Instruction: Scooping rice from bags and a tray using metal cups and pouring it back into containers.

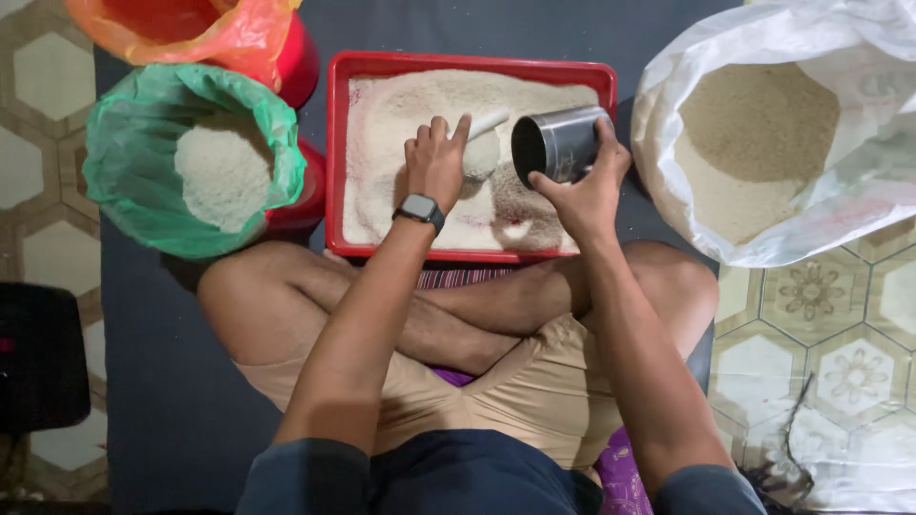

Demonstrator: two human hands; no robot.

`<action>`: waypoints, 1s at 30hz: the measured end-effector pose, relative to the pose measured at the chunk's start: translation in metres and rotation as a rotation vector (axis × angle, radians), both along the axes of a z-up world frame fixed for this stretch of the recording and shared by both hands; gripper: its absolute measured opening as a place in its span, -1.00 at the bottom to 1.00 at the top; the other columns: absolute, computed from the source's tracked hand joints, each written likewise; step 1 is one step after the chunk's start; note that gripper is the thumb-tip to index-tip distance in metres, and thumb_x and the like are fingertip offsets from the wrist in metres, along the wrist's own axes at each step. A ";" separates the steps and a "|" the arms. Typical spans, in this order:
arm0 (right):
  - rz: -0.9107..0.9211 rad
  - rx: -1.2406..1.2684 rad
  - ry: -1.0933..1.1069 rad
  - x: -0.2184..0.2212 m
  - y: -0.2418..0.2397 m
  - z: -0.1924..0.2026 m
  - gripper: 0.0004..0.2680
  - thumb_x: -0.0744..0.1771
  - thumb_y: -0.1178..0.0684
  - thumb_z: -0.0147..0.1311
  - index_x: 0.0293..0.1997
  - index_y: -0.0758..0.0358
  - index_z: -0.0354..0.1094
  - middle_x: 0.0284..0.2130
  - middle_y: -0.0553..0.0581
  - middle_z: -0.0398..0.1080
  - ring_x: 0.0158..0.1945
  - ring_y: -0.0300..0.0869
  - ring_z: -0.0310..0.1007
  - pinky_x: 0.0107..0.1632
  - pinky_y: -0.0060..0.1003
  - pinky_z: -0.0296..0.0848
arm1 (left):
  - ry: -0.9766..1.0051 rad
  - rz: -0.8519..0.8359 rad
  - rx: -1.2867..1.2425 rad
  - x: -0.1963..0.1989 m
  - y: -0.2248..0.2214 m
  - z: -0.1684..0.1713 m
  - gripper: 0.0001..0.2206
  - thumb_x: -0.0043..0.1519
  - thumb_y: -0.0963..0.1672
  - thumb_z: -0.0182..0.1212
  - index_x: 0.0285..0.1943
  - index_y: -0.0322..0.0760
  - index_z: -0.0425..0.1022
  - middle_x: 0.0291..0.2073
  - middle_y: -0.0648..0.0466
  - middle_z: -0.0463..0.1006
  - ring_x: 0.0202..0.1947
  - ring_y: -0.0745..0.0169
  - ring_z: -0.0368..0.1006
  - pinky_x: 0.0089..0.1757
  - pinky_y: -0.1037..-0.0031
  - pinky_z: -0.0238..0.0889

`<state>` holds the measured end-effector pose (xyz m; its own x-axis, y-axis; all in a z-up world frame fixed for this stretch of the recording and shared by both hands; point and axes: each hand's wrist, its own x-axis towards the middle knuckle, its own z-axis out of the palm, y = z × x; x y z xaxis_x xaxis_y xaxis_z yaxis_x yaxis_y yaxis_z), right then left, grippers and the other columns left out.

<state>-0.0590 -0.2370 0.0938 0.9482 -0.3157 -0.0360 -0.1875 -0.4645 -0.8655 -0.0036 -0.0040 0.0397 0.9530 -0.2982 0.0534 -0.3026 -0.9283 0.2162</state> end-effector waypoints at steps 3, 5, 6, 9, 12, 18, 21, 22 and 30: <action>0.003 0.049 -0.025 0.007 0.000 0.000 -0.17 0.11 0.09 0.59 0.47 0.01 -0.02 0.21 0.39 -0.01 0.33 0.38 0.09 0.15 0.26 0.52 | 0.026 -0.040 0.042 -0.016 -0.001 0.032 -0.55 0.34 -0.14 0.06 0.46 -0.06 0.26 -0.02 -0.03 0.31 -0.02 -0.10 0.34 -0.05 0.11 0.25; -0.008 0.062 -0.006 0.009 -0.001 -0.007 -0.17 0.11 0.07 0.60 0.47 -0.02 -0.03 0.24 0.36 -0.02 0.36 0.34 0.07 0.16 0.17 0.54 | 0.077 -0.036 0.032 -0.009 0.008 -0.033 -0.47 0.28 -0.06 0.19 0.48 -0.06 0.24 0.02 -0.05 0.32 0.02 -0.11 0.35 0.01 0.08 0.23; -0.019 0.069 0.012 0.009 -0.002 -0.009 -0.16 0.11 0.06 0.61 0.48 -0.06 -0.04 0.26 0.33 -0.04 0.39 0.30 0.05 0.18 0.08 0.57 | 0.126 -0.032 0.016 -0.005 0.013 -0.066 -0.36 0.22 0.02 0.32 0.49 -0.05 0.22 0.05 -0.07 0.33 0.06 -0.12 0.35 0.07 0.05 0.22; -0.045 0.058 0.026 0.010 -0.001 0.004 -0.19 0.12 0.05 0.58 0.47 -0.01 -0.03 0.26 0.34 -0.01 0.39 0.29 0.04 0.21 0.06 0.56 | 0.099 -0.056 0.001 -0.035 0.011 -0.010 -0.60 0.38 -0.09 0.04 0.44 -0.02 0.29 0.03 -0.03 0.36 0.07 -0.07 0.37 0.06 0.12 0.19; -0.102 -0.032 0.030 0.008 0.000 0.006 -0.16 0.11 -0.09 0.58 0.49 0.03 -0.02 0.28 0.36 0.04 0.45 0.18 -0.05 0.49 0.03 0.13 | 0.068 -0.107 0.027 -0.039 0.015 -0.021 -0.60 0.36 -0.15 -0.02 0.42 0.02 0.31 0.04 -0.02 0.34 0.07 -0.04 0.36 0.08 0.16 0.16; -0.180 0.083 0.186 0.010 -0.011 -0.014 -0.19 0.11 -0.16 0.55 0.47 -0.07 0.02 0.31 0.31 0.01 0.48 0.10 -0.03 0.51 -0.06 0.02 | 0.057 0.030 -0.135 -0.014 0.001 0.033 -0.60 0.39 -0.16 -0.02 0.43 -0.03 0.26 0.01 -0.07 0.32 0.03 -0.15 0.37 0.10 0.03 0.21; -0.186 0.100 0.214 0.011 -0.013 -0.016 -0.17 0.10 -0.17 0.57 0.48 -0.14 0.00 0.33 0.30 -0.01 0.49 0.06 -0.05 0.51 -0.10 -0.03 | 0.066 0.091 -0.141 0.014 0.000 -0.010 -0.63 0.40 -0.15 -0.05 0.41 0.00 0.27 -0.01 0.00 0.29 0.02 -0.10 0.36 0.10 0.06 0.21; -0.188 0.098 0.212 0.011 -0.013 -0.016 -0.17 0.10 -0.17 0.57 0.48 -0.14 0.00 0.33 0.30 -0.01 0.49 0.06 -0.05 0.51 -0.10 -0.03 | 0.063 0.090 -0.143 0.018 0.000 -0.023 -0.63 0.40 -0.15 -0.05 0.41 0.00 0.27 -0.01 0.00 0.29 0.02 -0.10 0.36 0.10 0.06 0.21; -0.158 0.141 0.224 0.009 -0.008 0.003 -0.24 0.18 -0.15 0.50 0.49 -0.07 -0.03 0.34 0.45 -0.03 0.48 0.21 -0.04 0.49 0.05 -0.05 | 0.143 -0.024 -0.031 -0.014 0.005 0.039 -0.54 0.33 -0.21 0.00 0.46 -0.05 0.29 0.07 -0.07 0.31 0.10 -0.13 0.35 0.15 0.03 0.15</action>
